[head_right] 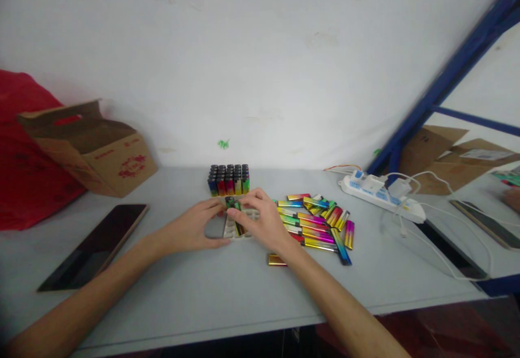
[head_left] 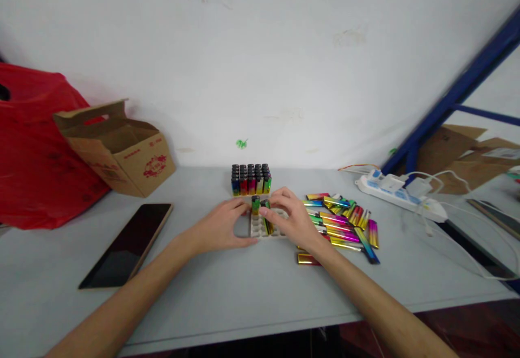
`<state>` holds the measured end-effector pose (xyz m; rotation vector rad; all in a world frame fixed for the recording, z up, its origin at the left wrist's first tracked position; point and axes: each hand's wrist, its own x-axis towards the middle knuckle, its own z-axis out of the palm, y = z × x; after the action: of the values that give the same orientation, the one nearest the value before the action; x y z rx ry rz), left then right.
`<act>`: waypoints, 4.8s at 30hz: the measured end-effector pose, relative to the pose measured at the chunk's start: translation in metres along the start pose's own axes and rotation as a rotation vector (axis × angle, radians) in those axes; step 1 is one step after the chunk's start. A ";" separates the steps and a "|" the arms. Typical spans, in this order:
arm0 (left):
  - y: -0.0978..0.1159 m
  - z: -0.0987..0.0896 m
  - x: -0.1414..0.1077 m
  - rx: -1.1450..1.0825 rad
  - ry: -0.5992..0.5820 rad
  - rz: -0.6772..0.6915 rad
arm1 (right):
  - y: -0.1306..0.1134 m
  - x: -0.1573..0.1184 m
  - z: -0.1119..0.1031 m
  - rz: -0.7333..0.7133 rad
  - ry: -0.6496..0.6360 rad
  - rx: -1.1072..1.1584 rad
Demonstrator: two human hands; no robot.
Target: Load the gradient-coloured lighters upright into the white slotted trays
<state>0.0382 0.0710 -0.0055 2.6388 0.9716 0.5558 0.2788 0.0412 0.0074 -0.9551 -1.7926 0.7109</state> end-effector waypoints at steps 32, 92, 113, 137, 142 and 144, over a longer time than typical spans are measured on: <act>-0.002 -0.001 0.001 0.043 0.001 -0.023 | 0.053 0.013 -0.074 -0.005 -0.238 -0.676; -0.001 -0.001 0.001 0.030 -0.021 -0.039 | 0.002 0.006 -0.004 0.518 -0.021 0.283; 0.002 -0.002 0.001 0.012 -0.003 -0.024 | -0.001 -0.003 0.003 -0.155 -0.028 -0.185; 0.001 -0.002 0.001 0.028 -0.018 -0.047 | 0.011 0.003 -0.013 -0.202 -0.389 -0.637; 0.001 -0.003 0.001 0.031 -0.026 -0.044 | 0.014 0.006 -0.040 -0.098 -0.270 -0.558; 0.000 -0.002 0.001 0.034 -0.025 -0.046 | 0.018 0.008 -0.054 -0.056 -0.223 -0.594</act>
<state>0.0380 0.0715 -0.0030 2.6396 1.0405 0.4991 0.3319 0.0611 0.0171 -1.2369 -2.2803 0.2487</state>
